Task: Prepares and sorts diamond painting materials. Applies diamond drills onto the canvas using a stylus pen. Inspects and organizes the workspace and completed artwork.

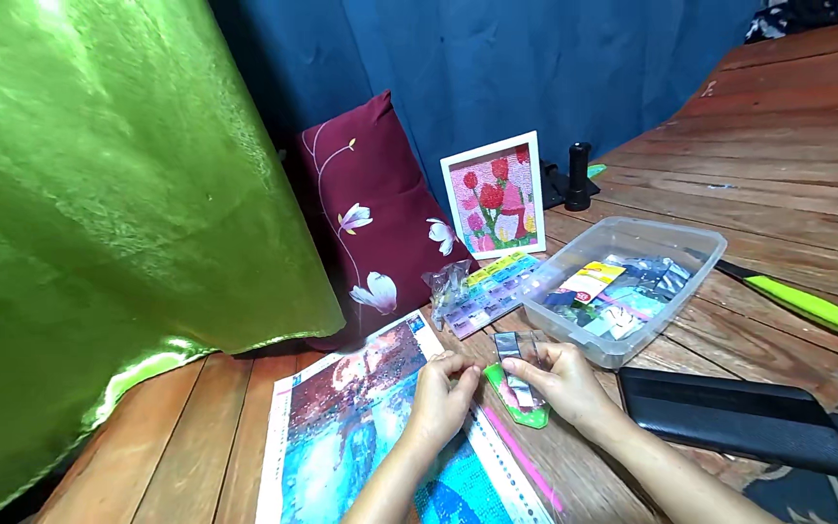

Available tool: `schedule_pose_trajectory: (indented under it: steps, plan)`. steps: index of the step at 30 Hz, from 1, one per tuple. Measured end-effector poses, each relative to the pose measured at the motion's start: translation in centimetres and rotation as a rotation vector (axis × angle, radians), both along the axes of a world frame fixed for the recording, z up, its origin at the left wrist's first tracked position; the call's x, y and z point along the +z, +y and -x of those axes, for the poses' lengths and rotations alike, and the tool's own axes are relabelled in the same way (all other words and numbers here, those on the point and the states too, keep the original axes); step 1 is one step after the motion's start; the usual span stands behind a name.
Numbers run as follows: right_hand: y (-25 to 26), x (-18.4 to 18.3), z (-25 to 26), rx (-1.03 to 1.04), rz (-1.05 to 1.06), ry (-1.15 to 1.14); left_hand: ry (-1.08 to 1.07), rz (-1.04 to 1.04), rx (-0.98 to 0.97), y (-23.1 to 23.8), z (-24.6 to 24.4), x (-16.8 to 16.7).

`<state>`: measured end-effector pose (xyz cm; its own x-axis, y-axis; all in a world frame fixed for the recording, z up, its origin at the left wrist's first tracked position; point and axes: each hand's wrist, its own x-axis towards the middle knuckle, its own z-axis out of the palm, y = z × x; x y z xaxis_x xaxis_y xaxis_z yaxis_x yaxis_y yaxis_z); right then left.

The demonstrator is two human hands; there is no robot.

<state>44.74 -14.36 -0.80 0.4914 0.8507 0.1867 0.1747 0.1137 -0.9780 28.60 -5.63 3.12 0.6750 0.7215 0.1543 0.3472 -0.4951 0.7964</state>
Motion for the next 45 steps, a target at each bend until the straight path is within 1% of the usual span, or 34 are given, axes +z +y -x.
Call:
schedule_pose_trajectory:
  steps: [6,11,20,25,30,40,45]
  plan:
    - [-0.2,0.2,-0.3,0.019,0.027,0.029,-0.152,0.174,0.012,-0.2,-1.7,0.0]
    - [-0.5,0.1,-0.5,0.034,0.047,-0.055,-0.189,0.255,0.073,-0.6,-2.4,-0.1]
    - [-0.5,0.1,-0.3,-0.028,0.091,-0.199,-0.159,0.202,0.120,-1.6,-2.6,-0.8]
    - [-0.5,-0.3,-0.2,-0.045,0.056,-0.253,-0.123,0.061,0.110,-1.8,-2.7,-1.1]
    - [-0.5,-0.3,0.1,-0.054,0.057,-0.308,-0.085,-0.004,0.108,-2.2,-3.0,-1.2]
    - [-0.4,-0.9,0.1,-0.083,0.004,-0.363,-0.058,0.030,0.122,-2.0,-2.7,-1.2]
    - [-0.4,-1.0,0.1,-0.088,-0.010,-0.341,-0.110,0.077,0.119,-2.1,-2.7,-1.5]
